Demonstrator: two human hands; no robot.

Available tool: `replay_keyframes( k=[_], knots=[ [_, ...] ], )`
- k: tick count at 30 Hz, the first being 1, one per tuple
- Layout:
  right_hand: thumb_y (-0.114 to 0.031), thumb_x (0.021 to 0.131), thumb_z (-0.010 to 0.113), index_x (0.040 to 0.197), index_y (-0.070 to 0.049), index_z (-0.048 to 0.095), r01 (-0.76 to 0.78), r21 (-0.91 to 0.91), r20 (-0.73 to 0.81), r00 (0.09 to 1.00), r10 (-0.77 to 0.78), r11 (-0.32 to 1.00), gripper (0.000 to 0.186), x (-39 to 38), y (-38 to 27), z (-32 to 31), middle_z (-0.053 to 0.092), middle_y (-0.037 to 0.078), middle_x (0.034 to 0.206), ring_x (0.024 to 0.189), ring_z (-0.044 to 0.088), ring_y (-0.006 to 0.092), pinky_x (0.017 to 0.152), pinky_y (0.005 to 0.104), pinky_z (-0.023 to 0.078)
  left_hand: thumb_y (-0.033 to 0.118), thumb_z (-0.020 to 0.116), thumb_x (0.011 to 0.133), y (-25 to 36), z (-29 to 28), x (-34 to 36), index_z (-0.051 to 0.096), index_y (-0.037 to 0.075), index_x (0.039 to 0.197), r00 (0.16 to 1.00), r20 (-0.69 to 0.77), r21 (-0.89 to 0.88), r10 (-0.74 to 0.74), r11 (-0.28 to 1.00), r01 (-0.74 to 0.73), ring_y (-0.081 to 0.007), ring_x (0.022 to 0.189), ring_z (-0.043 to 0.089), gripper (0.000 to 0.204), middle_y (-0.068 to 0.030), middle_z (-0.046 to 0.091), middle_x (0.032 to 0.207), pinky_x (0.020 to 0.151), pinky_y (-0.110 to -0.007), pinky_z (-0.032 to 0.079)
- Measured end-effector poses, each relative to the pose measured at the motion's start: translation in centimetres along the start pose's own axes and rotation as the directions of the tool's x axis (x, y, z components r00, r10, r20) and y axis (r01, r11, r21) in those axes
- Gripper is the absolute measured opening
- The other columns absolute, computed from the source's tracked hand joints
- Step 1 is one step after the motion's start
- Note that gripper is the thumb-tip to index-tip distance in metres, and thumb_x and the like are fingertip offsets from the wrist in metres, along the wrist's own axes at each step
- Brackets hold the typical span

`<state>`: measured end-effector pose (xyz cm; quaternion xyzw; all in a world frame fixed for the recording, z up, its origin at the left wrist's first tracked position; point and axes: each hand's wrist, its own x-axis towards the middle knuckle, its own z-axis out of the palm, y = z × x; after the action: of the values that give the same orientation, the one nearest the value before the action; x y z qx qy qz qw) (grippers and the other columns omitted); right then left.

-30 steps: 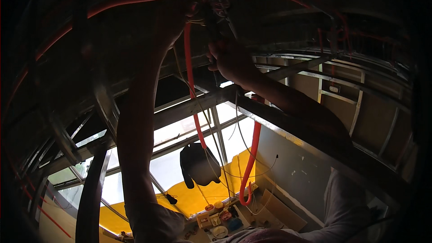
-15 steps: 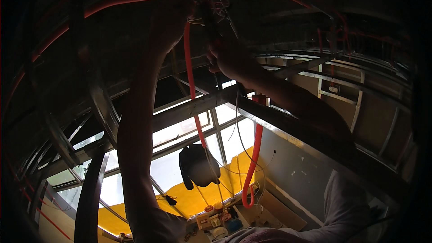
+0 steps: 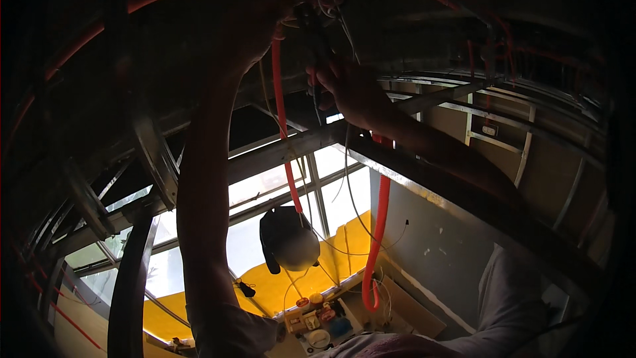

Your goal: The person pulls and arranges red and yellow cables through a metal ceiling frame. They use a pair of pliers to cut and manipulate the wires while working from below the structure.

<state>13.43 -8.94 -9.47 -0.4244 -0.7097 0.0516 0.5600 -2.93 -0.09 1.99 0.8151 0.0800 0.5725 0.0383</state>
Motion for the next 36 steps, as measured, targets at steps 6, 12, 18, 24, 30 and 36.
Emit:
replay_keyframes(
  k=[6, 12, 18, 24, 30, 36],
  knots=[
    [-0.034, 0.106, 0.042, 0.123, -0.006, 0.054, 0.255, 0.257, -0.09, 0.967, -0.24, 0.932, 0.035, -0.1, 0.3, -0.5, 0.066, 0.008, 0.099, 0.092, 0.066, 0.016, 0.075, 0.0343, 0.057, 0.03, 0.053, 0.101, -1.2, -0.4, 0.4, 0.067, 0.005, 0.112, 0.979, 0.202, -0.081, 0.028, 0.997, -0.011, -0.0172, 0.08, 0.066, 0.031, -0.0101, 0.069, 0.108, 0.072, -0.033, 0.055],
    [-0.015, 0.098, 0.044, 0.096, -0.001, 0.063, 0.061, 0.219, 0.044, 0.996, -0.073, 0.974, 0.023, 0.7, -4.9, -6.4, 0.064, 0.005, 0.083, 0.07, 0.061, 0.0154, 0.061, 0.0345, 0.051, 0.037, 0.048, 0.103, -1.2, -0.7, 0.3, 0.063, 0.007, 0.12, 0.94, 0.336, 0.062, -0.054, 0.997, 0.035, -0.018, 0.081, 0.067, 0.038, -0.0086, 0.069, 0.108, 0.075, -0.033, 0.056],
    [-0.036, 0.102, 0.052, 0.119, -0.007, 0.055, -0.046, -0.548, 0.118, 0.984, 0.132, 0.835, 0.034, -2.4, -8.0, -11.9, 0.067, 0.003, 0.091, 0.084, 0.067, 0.0135, 0.07, 0.032, 0.054, 0.021, 0.054, 0.1, -0.7, 1.6, -0.6, 0.063, 0.012, 0.123, 0.874, 0.241, 0.482, 0.423, 0.729, -0.486, -0.0247, 0.087, 0.069, 0.027, -0.009, 0.07, 0.106, 0.079, -0.039, 0.055],
    [-0.024, 0.101, 0.055, 0.108, -0.003, 0.057, -0.219, -0.473, 0.103, 0.948, 0.3, 0.854, 0.022, -1.5, -6.4, -12.6, 0.064, 0.005, 0.085, 0.068, 0.064, 0.0134, 0.061, 0.0307, 0.054, 0.026, 0.05, 0.103, -1.6, 2.1, -0.8, 0.066, 0.011, 0.121, 0.927, 0.241, 0.494, 0.288, 0.786, -0.372, -0.0262, 0.091, 0.068, 0.029, -0.0114, 0.071, 0.104, 0.079, -0.041, 0.051],
    [-0.025, 0.102, 0.053, 0.105, 0.0, 0.055, -0.173, -0.619, 0.138, 0.936, 0.323, 0.766, 0.025, -0.2, -6.5, -11.8, 0.063, 0.006, 0.085, 0.069, 0.065, 0.0149, 0.058, 0.0306, 0.055, 0.025, 0.05, 0.103, -1.6, 2.0, -0.8, 0.065, 0.012, 0.124, 0.93, 0.245, 0.508, 0.276, 0.78, -0.365, -0.0286, 0.098, 0.067, 0.029, -0.0143, 0.068, 0.111, 0.083, -0.04, 0.052],
    [-0.028, 0.102, 0.053, 0.108, 0.002, 0.056, -0.222, -0.602, 0.065, 0.944, 0.324, 0.767, 0.031, 0.0, -7.4, -11.0, 0.065, 0.01, 0.091, 0.078, 0.065, 0.0164, 0.062, 0.0312, 0.057, 0.019, 0.059, 0.096, -2.7, 1.9, -0.5, 0.066, 0.015, 0.116, 0.795, 0.19, 0.568, 0.576, 0.596, -0.568, -0.024, 0.075, 0.069, 0.021, -0.0115, 0.069, 0.092, 0.065, -0.037, 0.057]
  ],
)
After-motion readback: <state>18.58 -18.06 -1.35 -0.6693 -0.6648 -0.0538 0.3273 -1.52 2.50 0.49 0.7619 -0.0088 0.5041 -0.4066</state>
